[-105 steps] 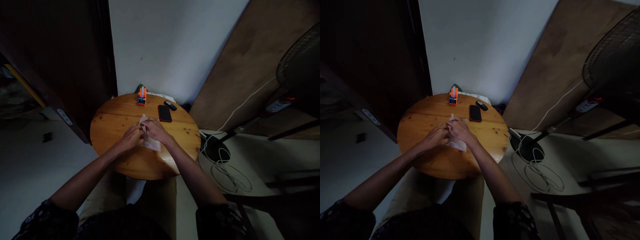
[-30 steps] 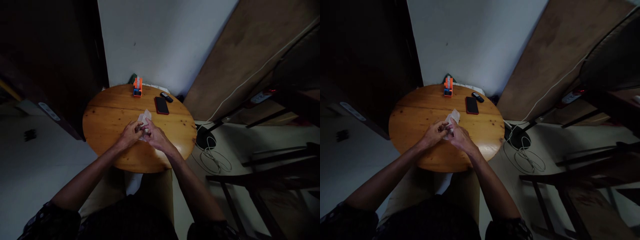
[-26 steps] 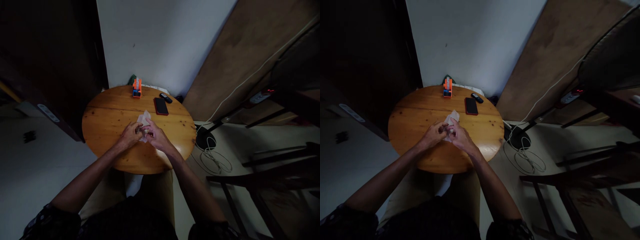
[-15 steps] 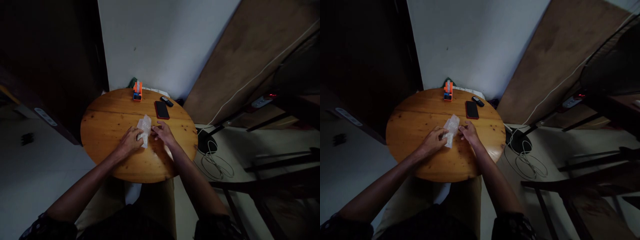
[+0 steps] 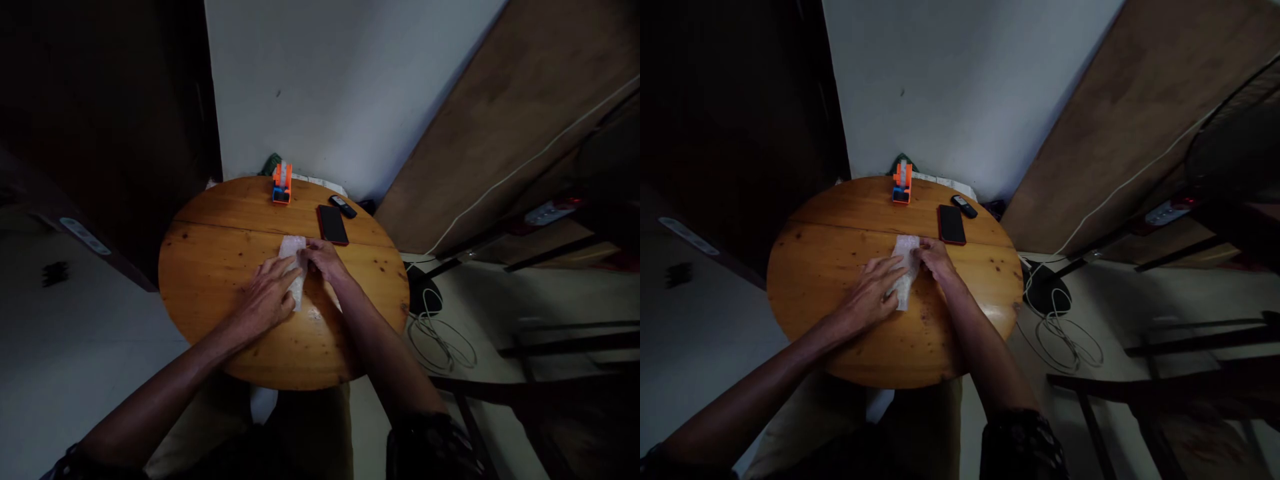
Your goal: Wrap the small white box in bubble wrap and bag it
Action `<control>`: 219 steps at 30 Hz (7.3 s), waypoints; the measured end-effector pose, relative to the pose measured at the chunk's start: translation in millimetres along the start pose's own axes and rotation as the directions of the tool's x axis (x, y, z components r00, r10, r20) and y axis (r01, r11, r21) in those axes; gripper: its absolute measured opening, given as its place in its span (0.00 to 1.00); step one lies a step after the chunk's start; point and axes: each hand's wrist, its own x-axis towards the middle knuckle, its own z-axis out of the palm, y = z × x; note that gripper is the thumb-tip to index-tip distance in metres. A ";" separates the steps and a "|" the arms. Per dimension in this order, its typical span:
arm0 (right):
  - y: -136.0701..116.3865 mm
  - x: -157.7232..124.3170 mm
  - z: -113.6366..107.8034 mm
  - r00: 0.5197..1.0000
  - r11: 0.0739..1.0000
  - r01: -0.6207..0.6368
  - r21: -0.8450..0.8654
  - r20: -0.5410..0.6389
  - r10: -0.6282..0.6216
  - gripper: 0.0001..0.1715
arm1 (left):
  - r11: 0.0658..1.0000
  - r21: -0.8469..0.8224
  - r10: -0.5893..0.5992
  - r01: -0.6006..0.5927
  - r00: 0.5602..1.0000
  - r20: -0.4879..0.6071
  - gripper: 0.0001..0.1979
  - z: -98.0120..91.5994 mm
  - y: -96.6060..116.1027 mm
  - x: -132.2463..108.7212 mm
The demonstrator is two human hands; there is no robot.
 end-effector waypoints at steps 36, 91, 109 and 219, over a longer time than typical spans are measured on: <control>15.5 17.7 15.0 0.954 0.952 0.300 -0.059 0.027 -0.298 0.08 | 0.999 -0.041 0.011 -0.013 0.998 -0.056 0.26 13.7 -3.7 -10.1; 38.7 -123.5 17.7 0.604 0.471 0.768 -0.434 0.246 -0.758 0.10 | 0.962 -0.252 0.130 -0.106 0.988 0.080 0.28 2.2 -48.8 -21.8; -2.7 -60.6 16.5 0.827 0.807 0.554 -0.208 0.255 -0.502 0.10 | 0.883 -0.261 -0.342 0.391 0.915 0.212 0.13 -15.7 -28.5 24.3; 6.8 -24.6 25.3 0.869 0.868 0.489 0.089 0.031 -0.493 0.19 | 0.386 -0.834 -0.367 0.394 0.895 0.253 0.40 5.0 -55.6 30.3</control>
